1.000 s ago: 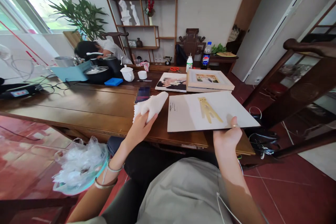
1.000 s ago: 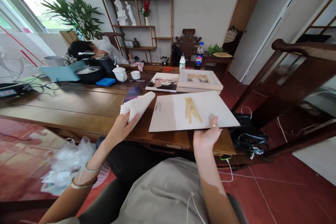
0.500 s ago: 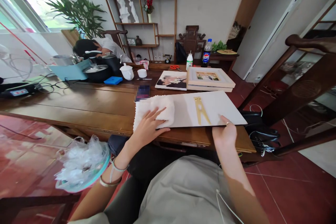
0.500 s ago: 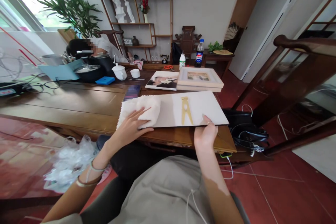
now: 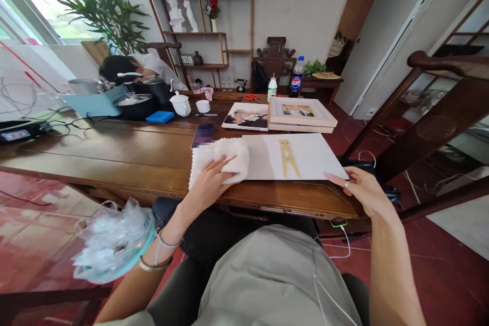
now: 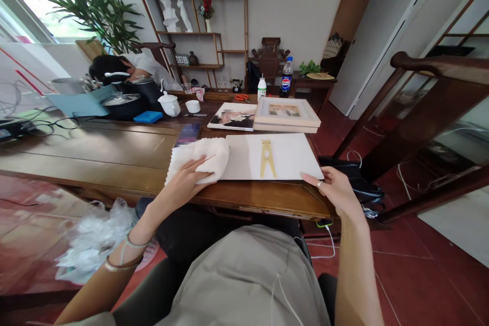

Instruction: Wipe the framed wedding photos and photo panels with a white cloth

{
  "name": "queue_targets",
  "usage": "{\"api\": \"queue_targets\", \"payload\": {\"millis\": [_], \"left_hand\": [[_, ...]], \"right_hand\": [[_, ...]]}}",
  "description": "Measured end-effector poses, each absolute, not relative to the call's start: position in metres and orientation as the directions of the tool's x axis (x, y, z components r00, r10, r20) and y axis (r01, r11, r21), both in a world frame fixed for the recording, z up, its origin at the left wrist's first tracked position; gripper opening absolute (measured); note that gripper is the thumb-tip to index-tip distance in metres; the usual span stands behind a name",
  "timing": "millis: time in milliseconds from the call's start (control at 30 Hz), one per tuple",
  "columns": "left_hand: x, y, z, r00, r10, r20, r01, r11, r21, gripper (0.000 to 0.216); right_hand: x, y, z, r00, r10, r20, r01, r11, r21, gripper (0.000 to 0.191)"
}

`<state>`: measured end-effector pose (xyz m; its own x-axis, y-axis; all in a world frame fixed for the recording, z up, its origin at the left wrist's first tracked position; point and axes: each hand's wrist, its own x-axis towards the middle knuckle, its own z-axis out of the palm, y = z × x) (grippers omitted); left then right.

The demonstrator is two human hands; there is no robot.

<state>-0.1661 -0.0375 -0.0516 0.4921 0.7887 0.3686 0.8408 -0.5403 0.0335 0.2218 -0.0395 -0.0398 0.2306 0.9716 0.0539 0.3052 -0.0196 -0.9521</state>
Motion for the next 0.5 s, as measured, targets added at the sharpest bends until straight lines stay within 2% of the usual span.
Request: {"api": "queue_targets", "payload": {"millis": [100,233,333,500], "left_hand": [[-0.17,-0.034,-0.053,0.498,0.788,0.362,0.838,-0.545,0.031,0.024],[-0.174,-0.028,-0.055,0.491,0.79,0.367,0.846,-0.533,0.014,0.026],[-0.175,-0.024,-0.057,0.493,0.787,0.372,0.846,-0.533,0.006,0.027],[-0.176,-0.023,-0.057,0.475,0.794,0.38,0.852,-0.522,0.025,0.029]], "right_hand": [[0.228,-0.04,-0.041,0.146,0.987,0.064,0.524,-0.023,-0.851,0.046],[0.232,-0.033,-0.034,0.028,0.999,0.032,0.835,-0.006,-0.55,0.046],[0.232,-0.023,-0.024,-0.084,0.996,-0.038,0.928,0.064,-0.367,0.045],[0.229,-0.011,-0.018,-0.186,0.98,-0.073,0.967,0.17,-0.192,0.043]]}}
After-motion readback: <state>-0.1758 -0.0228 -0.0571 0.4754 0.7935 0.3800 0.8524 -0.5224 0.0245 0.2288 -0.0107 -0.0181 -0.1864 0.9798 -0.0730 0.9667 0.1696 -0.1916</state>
